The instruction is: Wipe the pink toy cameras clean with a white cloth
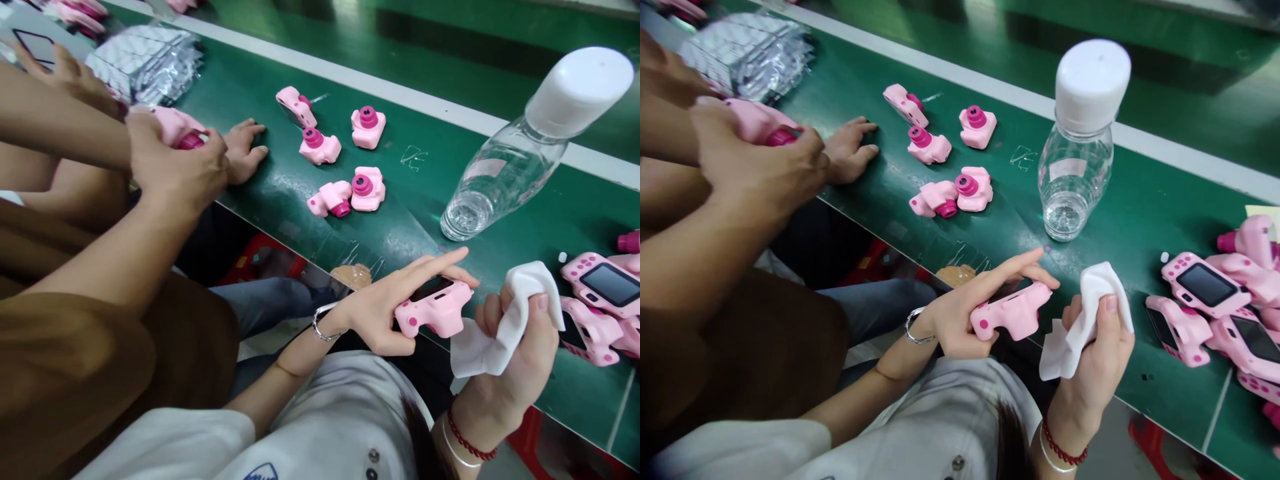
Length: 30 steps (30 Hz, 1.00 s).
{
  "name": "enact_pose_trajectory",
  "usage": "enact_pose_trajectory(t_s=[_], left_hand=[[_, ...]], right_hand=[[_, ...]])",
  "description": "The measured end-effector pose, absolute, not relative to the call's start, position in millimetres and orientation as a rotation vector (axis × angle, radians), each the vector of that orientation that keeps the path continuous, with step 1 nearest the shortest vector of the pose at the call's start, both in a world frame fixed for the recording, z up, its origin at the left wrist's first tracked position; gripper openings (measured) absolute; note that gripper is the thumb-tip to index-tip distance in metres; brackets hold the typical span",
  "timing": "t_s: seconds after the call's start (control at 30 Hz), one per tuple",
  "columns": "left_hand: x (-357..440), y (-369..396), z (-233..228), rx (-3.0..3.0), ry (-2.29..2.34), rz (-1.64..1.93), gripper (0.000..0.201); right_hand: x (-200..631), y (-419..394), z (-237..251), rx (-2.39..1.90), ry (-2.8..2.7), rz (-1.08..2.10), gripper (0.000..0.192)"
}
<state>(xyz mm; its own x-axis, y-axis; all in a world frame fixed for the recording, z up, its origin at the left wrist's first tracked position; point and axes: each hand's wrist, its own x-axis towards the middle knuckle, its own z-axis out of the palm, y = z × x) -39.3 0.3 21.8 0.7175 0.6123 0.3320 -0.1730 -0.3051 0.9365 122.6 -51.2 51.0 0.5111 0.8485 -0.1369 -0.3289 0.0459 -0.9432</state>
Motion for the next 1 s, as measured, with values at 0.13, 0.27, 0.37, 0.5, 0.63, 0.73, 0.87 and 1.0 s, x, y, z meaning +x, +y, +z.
enact_pose_trajectory(t_s=[0.13,0.27,0.37,0.5,0.63,0.73,0.87,1.0], left_hand=[[-40.6,0.7,26.6,1.795,0.455,0.77,0.116],[-40.5,-0.2,31.9,1.861,0.568,0.687,0.115],[-39.9,-1.0,33.9,1.897,0.6,0.671,0.114],[-41.1,-1.2,34.8,1.912,0.623,0.688,0.113],[-40.1,-2.4,35.7,1.866,0.648,0.698,0.109],[-30.0,-6.2,36.8,1.574,0.75,0.775,0.093],[-9.9,-8.8,39.0,0.69,0.887,0.816,0.066],[-6.5,-1.8,39.9,0.403,0.814,0.728,0.067]], right_hand=[[123.6,-50.6,47.9,-1.205,-0.547,0.99,0.043],[124.2,-50.5,46.3,-1.185,-0.555,0.988,0.043],[122.6,-50.1,47.0,-1.199,-0.534,0.997,0.043],[119.2,-50.2,49.2,-1.239,-0.519,0.983,0.043],[114.5,-54.3,47.9,-1.274,-0.536,0.976,0.04],[108.1,-57.9,41.0,-1.412,-0.551,0.902,0.038],[99.4,-54.3,31.9,-1.527,-0.513,0.812,0.038],[99.7,-46.7,34.5,-1.317,-0.478,0.956,0.042]])
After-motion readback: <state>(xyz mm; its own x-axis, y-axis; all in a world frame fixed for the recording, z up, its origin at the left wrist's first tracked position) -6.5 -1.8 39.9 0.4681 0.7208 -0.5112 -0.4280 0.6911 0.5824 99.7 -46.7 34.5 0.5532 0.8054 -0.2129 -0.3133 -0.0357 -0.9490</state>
